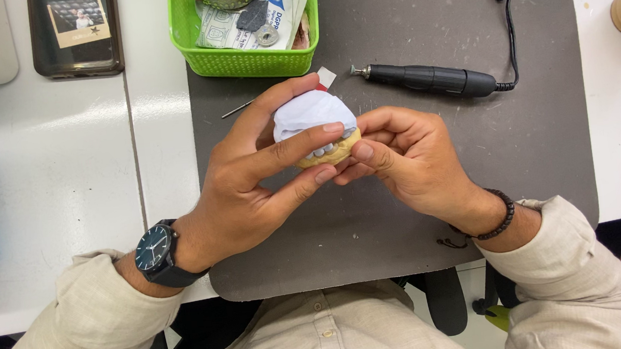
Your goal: The person wipes a dental model with a tissue, places a red-and-white articulating film strip between the upper and lower denture models, presses the models together by hand to mark contact points, and repeatedly separates and re-seats the models while checking the tooth contacts. They then use a small hand tool on the denture teeth and re-test the fit.
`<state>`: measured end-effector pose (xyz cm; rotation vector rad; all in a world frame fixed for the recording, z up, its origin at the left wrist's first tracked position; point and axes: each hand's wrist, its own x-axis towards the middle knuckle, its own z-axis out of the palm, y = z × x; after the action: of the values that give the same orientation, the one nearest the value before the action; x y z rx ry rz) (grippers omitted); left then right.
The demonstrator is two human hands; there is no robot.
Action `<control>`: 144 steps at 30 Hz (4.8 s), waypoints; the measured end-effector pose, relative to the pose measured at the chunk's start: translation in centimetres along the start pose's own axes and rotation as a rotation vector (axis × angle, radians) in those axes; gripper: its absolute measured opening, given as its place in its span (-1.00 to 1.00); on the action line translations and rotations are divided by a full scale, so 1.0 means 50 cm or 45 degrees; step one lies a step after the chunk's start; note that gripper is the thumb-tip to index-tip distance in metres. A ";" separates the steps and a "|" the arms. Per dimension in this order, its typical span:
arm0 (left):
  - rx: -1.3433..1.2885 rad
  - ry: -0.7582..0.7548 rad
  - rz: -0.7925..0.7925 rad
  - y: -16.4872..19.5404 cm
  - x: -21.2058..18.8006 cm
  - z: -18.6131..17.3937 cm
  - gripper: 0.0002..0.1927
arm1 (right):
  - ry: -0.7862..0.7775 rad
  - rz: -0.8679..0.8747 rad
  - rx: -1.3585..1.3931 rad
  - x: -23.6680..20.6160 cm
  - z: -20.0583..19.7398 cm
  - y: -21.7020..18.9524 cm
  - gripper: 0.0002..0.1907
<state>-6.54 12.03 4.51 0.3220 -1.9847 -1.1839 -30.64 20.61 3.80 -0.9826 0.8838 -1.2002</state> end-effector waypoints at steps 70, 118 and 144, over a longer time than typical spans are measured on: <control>0.193 -0.033 0.008 0.005 0.001 -0.003 -0.32 | -0.022 0.058 0.095 -0.001 -0.001 0.001 -0.66; 0.405 -0.206 0.283 -0.016 -0.011 -0.011 -0.17 | -0.063 -0.703 -0.987 0.001 0.016 -0.045 -0.46; 0.397 -0.146 0.244 0.003 0.001 -0.013 -0.22 | -0.085 -0.644 -0.932 0.003 0.014 -0.042 -0.47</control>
<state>-6.07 11.65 4.83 0.2173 -2.2476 -0.7878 -30.64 20.37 5.99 -1.9123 1.0831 -1.2630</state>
